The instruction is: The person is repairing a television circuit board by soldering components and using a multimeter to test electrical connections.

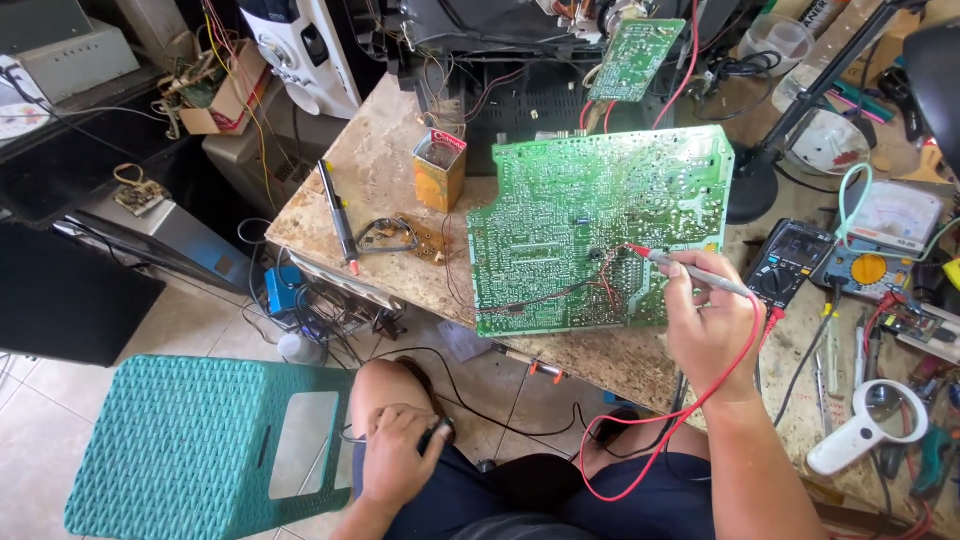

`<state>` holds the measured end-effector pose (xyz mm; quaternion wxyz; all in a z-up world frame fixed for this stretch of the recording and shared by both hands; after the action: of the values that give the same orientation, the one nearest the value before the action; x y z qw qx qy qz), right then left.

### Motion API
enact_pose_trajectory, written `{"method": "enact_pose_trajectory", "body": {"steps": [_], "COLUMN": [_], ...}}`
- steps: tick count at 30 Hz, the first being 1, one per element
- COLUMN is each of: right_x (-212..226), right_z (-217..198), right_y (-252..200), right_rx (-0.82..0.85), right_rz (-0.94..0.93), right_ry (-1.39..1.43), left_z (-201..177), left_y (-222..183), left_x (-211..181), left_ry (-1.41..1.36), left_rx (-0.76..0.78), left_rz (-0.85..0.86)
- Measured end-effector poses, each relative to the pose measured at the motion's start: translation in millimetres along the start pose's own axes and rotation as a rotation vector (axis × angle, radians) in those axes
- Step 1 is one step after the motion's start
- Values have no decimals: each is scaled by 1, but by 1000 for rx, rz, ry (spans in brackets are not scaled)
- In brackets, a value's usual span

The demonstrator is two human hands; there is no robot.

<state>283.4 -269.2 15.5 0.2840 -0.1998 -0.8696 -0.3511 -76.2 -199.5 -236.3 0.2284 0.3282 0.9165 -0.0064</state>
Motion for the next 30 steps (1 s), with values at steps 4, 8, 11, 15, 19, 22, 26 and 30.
{"method": "enact_pose_trajectory", "body": {"steps": [4, 8, 11, 15, 19, 22, 26, 30], "right_x": [-3, 1, -1, 1, -2, 1, 0, 1], "right_z": [0, -1, 0, 1, 1, 0, 0, -6], "right_y": [-1, -2, -2, -2, -2, -2, -2, -4], "right_rx": [-16, -19, -22, -15, -18, -20, -23, -89], "right_rz": [4, -8, -3, -7, 7, -7, -4, -8], "right_ry": [-23, -34, -21, -21, -12, -10, -23, -70], "left_z": [-29, -33, -34, -32, -31, -28, -28, -42], "left_y": [-3, -8, -10, -12, -10, -9, -7, -6], "left_x": [-2, 3, 6, 13, 12, 12, 11, -4], "left_ry": [-46, -25, -14, -14, -32, -26, -20, -86], "left_rx": [-222, -262, -268, -258, -263, -257, -248, -281], "left_rz": [42, 26, 9, -14, -8, -6, -2, 105]}}
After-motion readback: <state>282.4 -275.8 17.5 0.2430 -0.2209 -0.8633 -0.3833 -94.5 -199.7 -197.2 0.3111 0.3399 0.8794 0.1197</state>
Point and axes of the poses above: each hand's wrist, its own y-axis towards the middle knuckle, its own z-axis out of the palm, x = y × z, the point moved 10 cm from there along y, towards the middle knuckle, and after that the axes turned 1 degree about x, right-handed, at the moved point
